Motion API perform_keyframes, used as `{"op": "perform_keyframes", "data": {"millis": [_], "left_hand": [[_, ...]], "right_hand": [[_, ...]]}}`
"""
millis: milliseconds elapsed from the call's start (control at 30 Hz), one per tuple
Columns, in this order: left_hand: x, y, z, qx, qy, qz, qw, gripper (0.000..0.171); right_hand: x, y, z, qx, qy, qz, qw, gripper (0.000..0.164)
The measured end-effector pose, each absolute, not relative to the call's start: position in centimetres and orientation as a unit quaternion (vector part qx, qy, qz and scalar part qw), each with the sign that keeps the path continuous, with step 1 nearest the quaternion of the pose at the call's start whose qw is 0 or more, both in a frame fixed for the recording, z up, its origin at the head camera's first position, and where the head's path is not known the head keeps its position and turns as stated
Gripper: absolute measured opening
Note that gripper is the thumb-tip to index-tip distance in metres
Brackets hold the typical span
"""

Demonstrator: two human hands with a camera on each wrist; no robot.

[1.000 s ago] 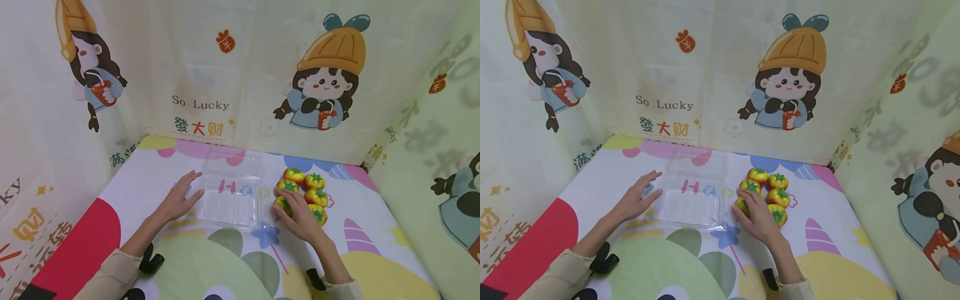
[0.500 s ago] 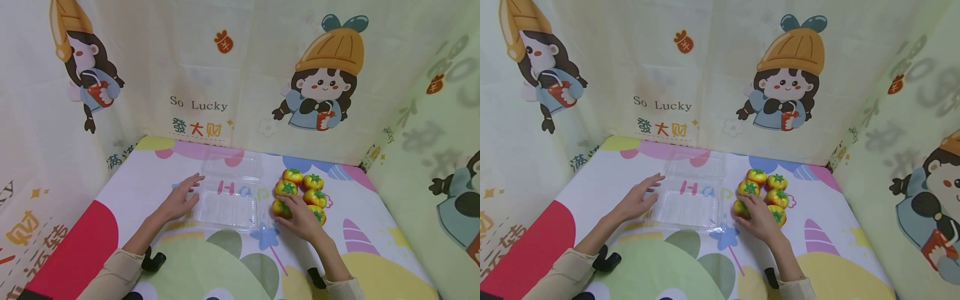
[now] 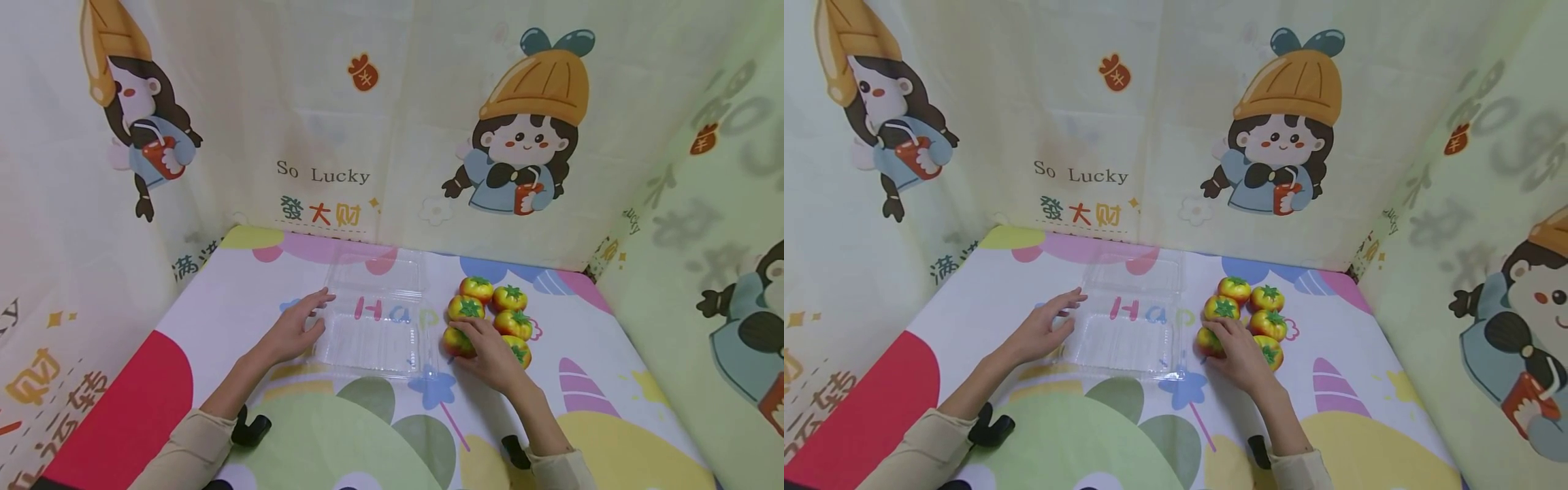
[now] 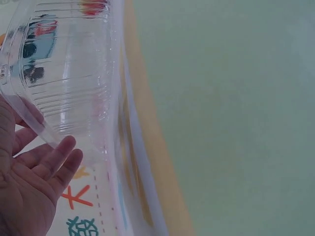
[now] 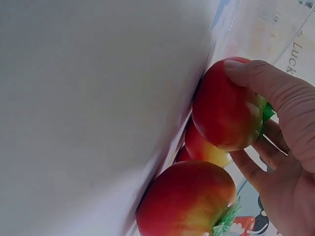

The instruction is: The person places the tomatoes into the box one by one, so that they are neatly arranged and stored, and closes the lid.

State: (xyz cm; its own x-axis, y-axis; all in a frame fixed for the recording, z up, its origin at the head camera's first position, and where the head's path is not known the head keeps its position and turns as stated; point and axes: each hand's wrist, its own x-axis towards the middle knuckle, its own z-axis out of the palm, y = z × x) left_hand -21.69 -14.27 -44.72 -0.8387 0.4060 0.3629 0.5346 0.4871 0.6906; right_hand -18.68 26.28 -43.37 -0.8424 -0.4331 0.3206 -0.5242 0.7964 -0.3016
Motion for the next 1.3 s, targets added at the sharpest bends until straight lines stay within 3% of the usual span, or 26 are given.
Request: {"op": "perform_keyframes", "data": {"millis": [200, 433, 900, 1300], "left_hand": [[-21.7, -14.3, -44.8, -0.270, -0.859, -0.429, 0.072, 0.058], [-21.8, -14.3, -44.9, -0.274, -0.859, -0.424, 0.081, 0.044], [-21.8, -14.3, -44.9, -0.265, -0.865, -0.420, 0.073, 0.044], [-21.7, -14.3, -44.8, -0.257, -0.869, -0.417, 0.069, 0.045]], "right_hand": [[-18.7, 26.3, -43.3, 0.243, -0.945, 0.191, 0.106, 0.066], [-18.6, 25.9, -42.6, 0.245, -0.942, 0.197, 0.115, 0.064], [-18.5, 24.5, -40.8, 0.246, -0.936, 0.192, 0.161, 0.072], [-18.9, 22.3, -38.8, 0.244, -0.935, 0.209, 0.151, 0.071]]}}
